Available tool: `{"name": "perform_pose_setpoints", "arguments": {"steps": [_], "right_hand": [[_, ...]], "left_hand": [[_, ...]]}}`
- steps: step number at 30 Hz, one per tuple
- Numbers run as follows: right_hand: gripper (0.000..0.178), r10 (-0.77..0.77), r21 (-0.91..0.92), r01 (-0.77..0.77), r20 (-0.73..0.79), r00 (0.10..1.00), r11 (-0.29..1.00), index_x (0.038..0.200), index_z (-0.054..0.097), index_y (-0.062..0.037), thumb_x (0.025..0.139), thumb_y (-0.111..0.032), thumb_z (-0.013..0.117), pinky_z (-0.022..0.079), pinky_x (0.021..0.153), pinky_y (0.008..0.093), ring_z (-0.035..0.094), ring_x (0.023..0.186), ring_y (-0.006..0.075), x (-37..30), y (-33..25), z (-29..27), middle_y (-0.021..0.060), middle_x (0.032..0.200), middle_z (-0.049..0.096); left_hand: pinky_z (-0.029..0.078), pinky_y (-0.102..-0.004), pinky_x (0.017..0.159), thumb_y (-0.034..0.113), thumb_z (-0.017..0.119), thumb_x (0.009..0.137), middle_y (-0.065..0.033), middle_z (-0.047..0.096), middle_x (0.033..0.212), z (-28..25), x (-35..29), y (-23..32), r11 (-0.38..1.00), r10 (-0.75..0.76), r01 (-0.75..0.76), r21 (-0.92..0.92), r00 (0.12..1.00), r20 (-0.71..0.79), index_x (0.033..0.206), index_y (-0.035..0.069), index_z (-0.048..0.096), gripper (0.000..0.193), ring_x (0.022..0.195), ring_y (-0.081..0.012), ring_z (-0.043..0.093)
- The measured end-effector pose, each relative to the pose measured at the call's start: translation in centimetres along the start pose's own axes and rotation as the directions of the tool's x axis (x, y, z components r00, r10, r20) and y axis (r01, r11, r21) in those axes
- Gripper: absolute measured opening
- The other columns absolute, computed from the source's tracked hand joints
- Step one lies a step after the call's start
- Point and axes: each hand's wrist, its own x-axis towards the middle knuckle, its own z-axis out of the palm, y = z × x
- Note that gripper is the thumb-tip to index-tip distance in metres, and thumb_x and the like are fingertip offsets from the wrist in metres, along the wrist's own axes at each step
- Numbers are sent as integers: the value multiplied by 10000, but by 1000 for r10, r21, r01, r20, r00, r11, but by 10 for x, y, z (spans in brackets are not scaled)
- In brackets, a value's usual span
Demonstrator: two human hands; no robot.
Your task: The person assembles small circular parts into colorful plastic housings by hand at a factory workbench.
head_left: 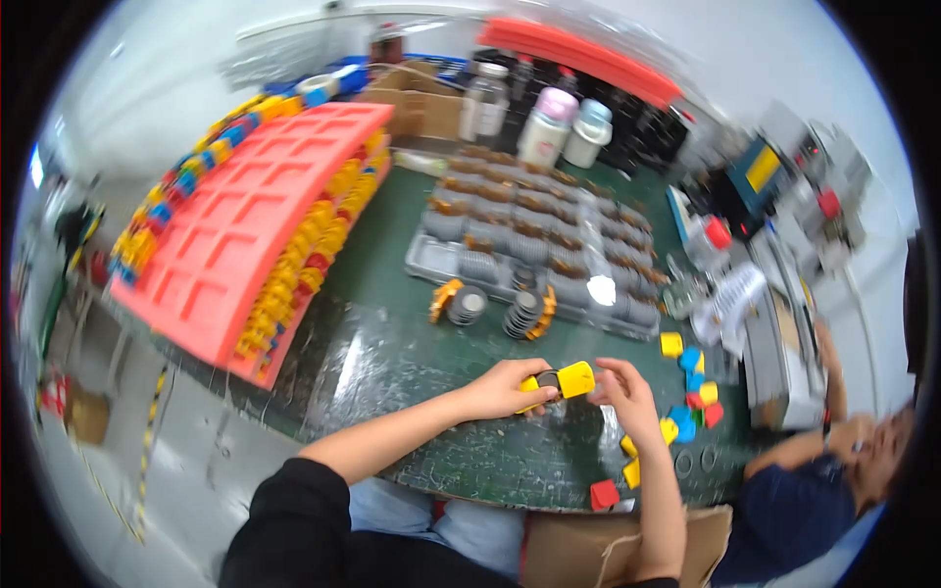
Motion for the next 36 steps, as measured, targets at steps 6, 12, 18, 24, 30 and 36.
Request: {"name": "perform_pose_setpoints", "arguments": {"steps": [6,12,18,24,30,36], "right_hand": [[241,-100,-236,80,-73,992,968,1112,583,-10,954,-180,518,486,659,262,627,727,123,-5,2,9,93,933,641],[204,-246,-487,205,-21,969,849,1070,601,-23,892,-123,592,489,650,288,634,709,180,-4,-1,17,121,911,630],[166,-228,-500,152,-95,969,853,1027,620,-17,909,-122,569,503,641,290,640,687,189,5,11,13,119,869,615],[153,-300,-651,155,-117,947,743,1008,636,-57,892,-148,592,480,601,320,604,650,222,9,6,20,121,821,579],[148,-272,-716,143,-68,960,683,1010,630,-80,886,-148,584,480,618,339,596,697,227,12,0,24,98,896,577],[155,-312,-751,176,-41,949,636,1013,627,-89,890,-160,565,501,681,387,613,815,304,11,6,26,117,945,590]], "left_hand": [[491,-316,698,221,531,955,-92,619,876,-36,-72,71,964,247,-209,163,932,-266,1054,12,531,232,821,-158,651],[483,-304,795,80,515,937,-66,608,962,-172,-124,162,858,434,-134,497,707,-558,1029,19,528,112,930,-150,596],[400,-442,930,192,576,846,-71,557,1051,-389,-110,192,59,675,575,816,579,-457,988,123,619,164,1083,-292,490],[401,-443,922,195,618,792,-36,555,1027,-460,-77,164,-23,653,651,759,585,-481,915,169,654,130,1061,-259,492],[414,-461,883,189,601,796,-38,580,987,-487,-65,144,-9,601,695,719,578,-552,918,176,665,138,1013,-256,514],[433,-443,860,181,576,830,-47,577,963,-498,-65,132,-1,609,762,648,514,-603,966,173,648,154,1012,-244,531]]}}
